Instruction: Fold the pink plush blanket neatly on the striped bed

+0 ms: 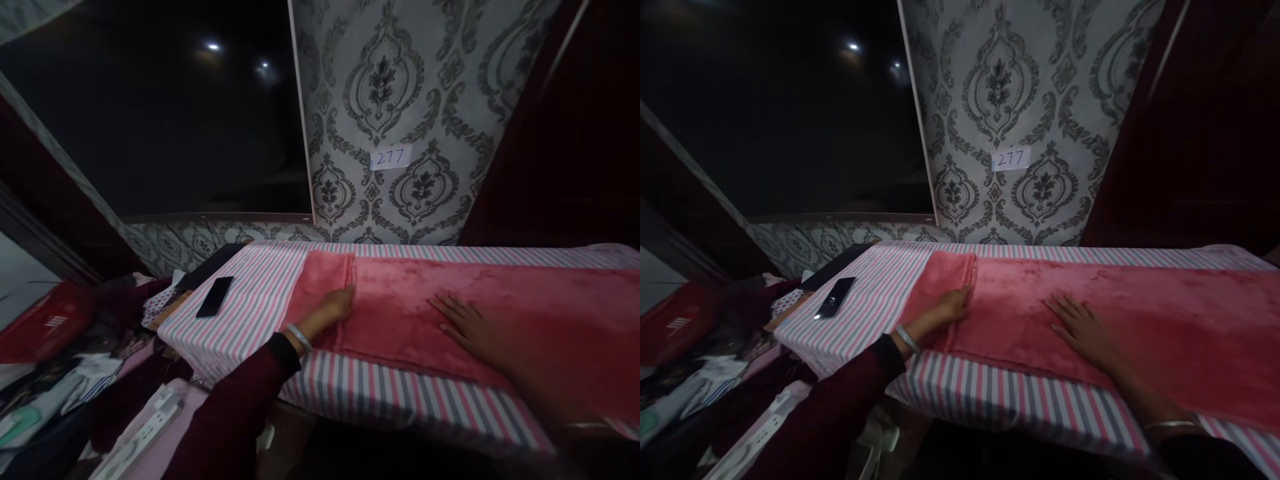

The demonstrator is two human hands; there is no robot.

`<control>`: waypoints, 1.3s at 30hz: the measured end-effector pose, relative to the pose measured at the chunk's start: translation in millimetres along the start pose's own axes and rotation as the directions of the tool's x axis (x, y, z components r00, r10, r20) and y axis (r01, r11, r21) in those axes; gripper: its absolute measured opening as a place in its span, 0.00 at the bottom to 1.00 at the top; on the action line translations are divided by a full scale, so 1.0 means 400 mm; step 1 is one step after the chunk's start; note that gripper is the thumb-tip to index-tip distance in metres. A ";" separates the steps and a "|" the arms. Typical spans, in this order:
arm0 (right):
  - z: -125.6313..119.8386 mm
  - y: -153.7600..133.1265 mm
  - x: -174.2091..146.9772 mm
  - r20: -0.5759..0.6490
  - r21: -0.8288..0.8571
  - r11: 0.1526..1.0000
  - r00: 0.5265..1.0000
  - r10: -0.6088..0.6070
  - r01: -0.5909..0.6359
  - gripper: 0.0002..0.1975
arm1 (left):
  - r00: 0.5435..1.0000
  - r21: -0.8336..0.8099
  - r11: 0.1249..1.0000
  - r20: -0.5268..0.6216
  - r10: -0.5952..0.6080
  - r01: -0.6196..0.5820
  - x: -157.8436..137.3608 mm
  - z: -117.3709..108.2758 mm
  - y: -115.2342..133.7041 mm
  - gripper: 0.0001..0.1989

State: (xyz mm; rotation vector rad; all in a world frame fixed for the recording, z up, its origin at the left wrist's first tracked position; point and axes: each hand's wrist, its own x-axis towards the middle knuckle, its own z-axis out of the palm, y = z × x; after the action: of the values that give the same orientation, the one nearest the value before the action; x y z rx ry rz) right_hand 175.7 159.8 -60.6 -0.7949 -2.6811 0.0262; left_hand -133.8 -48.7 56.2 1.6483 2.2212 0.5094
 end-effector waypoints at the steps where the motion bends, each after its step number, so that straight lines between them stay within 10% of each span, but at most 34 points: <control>1: -0.002 0.000 0.000 0.001 0.005 1.000 1.000 0.006 -0.006 0.34 | 1.000 0.105 0.994 0.003 -0.009 0.009 -0.011 0.009 0.015 0.32; 8: -0.041 -0.027 0.033 -0.009 0.122 0.987 0.994 0.105 -0.103 0.30 | 0.988 0.386 0.923 -0.146 0.043 0.016 -0.155 0.001 0.063 0.34; 14: -0.063 -0.233 0.197 -0.079 0.491 0.858 0.974 0.214 -0.149 0.23 | 0.919 0.402 0.915 -0.372 0.132 0.031 -0.273 0.109 0.026 0.35; 20: -0.034 -0.428 0.387 0.231 0.630 0.665 0.914 0.333 -0.401 0.29 | 0.860 0.350 0.933 -0.450 0.241 -0.078 -0.301 0.157 -0.043 0.28; 27: 0.015 -0.514 0.493 0.088 0.620 0.724 0.944 0.316 -0.301 0.34 | 0.755 0.373 0.912 -0.547 0.363 -0.168 -0.290 0.162 -0.101 0.14; 35: -0.034 -0.452 0.527 -0.128 0.642 0.749 0.940 0.318 -0.166 0.28 | 0.650 0.344 0.907 -0.637 0.414 -0.241 -0.213 0.140 0.010 0.14; 39: -0.022 -0.368 0.472 -0.137 0.650 0.729 0.911 0.390 -0.214 0.29 | 0.737 0.348 0.901 -0.532 0.417 -0.259 -0.182 0.201 0.062 0.10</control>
State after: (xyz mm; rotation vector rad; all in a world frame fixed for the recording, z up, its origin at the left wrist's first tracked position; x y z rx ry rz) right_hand -46.9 135.5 24.5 -0.9152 -2.0411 0.7944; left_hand -55.4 -104.9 0.4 2.3169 2.4835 1.0024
